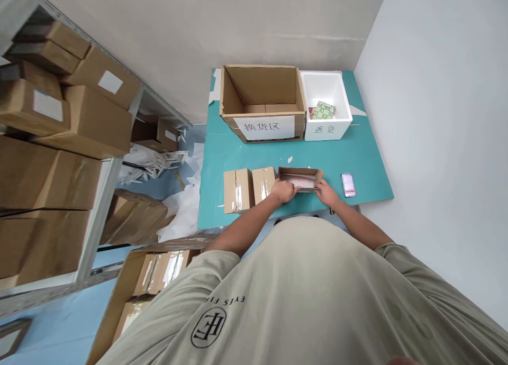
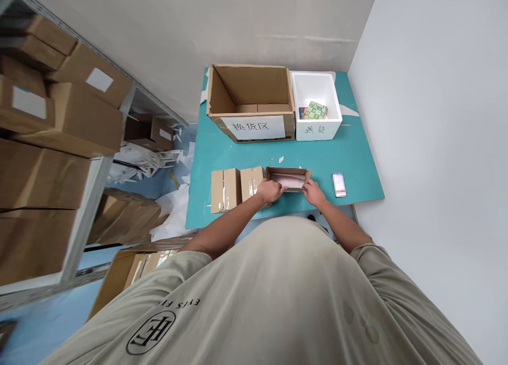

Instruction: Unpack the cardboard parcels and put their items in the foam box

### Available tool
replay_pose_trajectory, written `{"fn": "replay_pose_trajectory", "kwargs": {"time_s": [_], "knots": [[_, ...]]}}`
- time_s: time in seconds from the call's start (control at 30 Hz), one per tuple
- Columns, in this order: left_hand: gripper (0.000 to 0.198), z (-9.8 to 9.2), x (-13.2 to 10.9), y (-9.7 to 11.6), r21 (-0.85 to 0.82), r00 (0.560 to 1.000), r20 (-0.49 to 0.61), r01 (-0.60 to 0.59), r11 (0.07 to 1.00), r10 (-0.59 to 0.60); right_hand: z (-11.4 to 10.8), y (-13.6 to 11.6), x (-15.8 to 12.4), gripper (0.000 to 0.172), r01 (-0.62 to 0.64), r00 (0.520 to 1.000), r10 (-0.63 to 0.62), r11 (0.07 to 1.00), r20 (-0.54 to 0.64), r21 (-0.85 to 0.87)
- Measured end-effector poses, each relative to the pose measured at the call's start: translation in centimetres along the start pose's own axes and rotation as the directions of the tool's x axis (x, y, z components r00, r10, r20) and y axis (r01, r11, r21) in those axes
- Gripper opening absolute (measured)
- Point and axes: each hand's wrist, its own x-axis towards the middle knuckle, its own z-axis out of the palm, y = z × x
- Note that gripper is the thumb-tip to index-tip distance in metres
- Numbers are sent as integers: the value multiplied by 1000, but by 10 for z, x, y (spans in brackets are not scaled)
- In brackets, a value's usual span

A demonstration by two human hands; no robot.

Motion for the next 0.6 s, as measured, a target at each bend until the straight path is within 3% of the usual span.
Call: {"fn": "replay_pose_trajectory", "kwargs": {"time_s": [0.27,0.43,0.5,0.6], "knots": [[80,3,2,2,-5,996,84,-12,1000,12,3,-3,-2,26,-47,999,47,998,20,30],[53,2,-2,3,73,991,135,-36,997,26,7,-1,-2,27,-66,998,68,994,-11,87],[37,2,-4,4,106,992,125,-27,994,13,8,1,-2,26,-58,998,60,993,-23,99],[31,5,-6,5,97,996,84,-12,995,4,10,3,-2,26,-44,998,47,994,-29,103]]}}
